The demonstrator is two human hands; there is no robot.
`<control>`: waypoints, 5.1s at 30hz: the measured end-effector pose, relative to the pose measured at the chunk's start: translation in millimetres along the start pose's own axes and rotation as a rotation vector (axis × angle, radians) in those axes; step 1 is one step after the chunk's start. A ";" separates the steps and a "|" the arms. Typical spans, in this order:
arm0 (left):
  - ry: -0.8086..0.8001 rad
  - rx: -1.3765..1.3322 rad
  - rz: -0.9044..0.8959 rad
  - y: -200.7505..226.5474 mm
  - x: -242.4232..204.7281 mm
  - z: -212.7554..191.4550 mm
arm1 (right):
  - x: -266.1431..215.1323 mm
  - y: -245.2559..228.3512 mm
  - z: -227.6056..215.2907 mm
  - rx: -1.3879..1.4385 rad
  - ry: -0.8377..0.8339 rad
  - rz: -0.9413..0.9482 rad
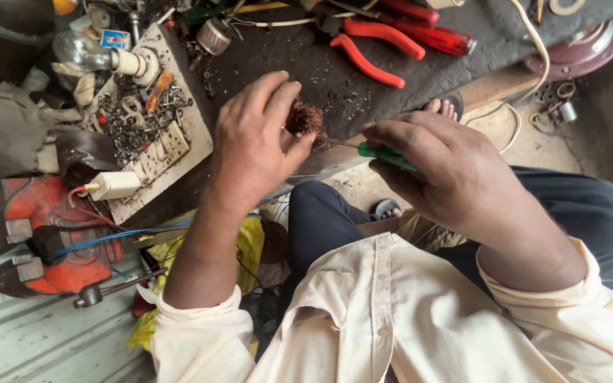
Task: The person holds a bundle of copper wire and uses a screwdriver to pry and separate strands. They then use pliers to cut and further separate the wire, repeating the process to loosen the bundle.
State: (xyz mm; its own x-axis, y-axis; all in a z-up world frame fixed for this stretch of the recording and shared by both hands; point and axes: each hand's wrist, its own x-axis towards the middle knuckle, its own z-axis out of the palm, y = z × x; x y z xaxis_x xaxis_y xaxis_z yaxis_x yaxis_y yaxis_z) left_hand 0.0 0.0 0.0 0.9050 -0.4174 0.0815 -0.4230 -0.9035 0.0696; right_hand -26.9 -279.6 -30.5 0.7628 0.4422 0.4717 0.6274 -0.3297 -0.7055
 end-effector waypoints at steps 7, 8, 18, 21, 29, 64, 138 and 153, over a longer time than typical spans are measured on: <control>0.030 -0.161 0.039 -12.7 8.5 -2.5 | 7.8 -0.4 5.2 0.095 -0.021 0.007; 0.033 -0.209 0.039 -16.3 9.5 -3.0 | 8.4 0.3 7.4 0.090 -0.020 0.012; 0.097 -0.557 0.019 -34.2 12.8 21.2 | 12.7 11.7 27.6 0.113 0.075 -0.005; 0.102 -0.607 0.026 -36.4 9.8 20.5 | 13.5 12.9 28.6 0.156 0.068 -0.002; 0.115 -0.640 0.002 -37.5 8.0 26.7 | 13.8 14.7 41.4 0.143 0.072 -0.045; 0.354 -0.444 0.113 -40.5 -12.0 49.6 | 10.6 1.5 76.8 0.131 0.135 -0.112; 0.766 -0.596 -0.082 -38.1 -85.6 122.8 | -31.8 -61.2 50.7 -0.220 -0.114 0.116; 0.796 -0.594 -0.084 -41.1 -83.6 131.8 | 24.4 -103.0 34.0 -0.505 -0.327 0.115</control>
State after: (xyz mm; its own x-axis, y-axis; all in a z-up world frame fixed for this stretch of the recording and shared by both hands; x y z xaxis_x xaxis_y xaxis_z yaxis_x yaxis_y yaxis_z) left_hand -52.4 59.2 -140.8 0.7314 0.0292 0.6813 -0.5091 -0.6413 0.5741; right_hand -78.2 -206.5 35.7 0.7928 0.5869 0.1643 0.6014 -0.7099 -0.3665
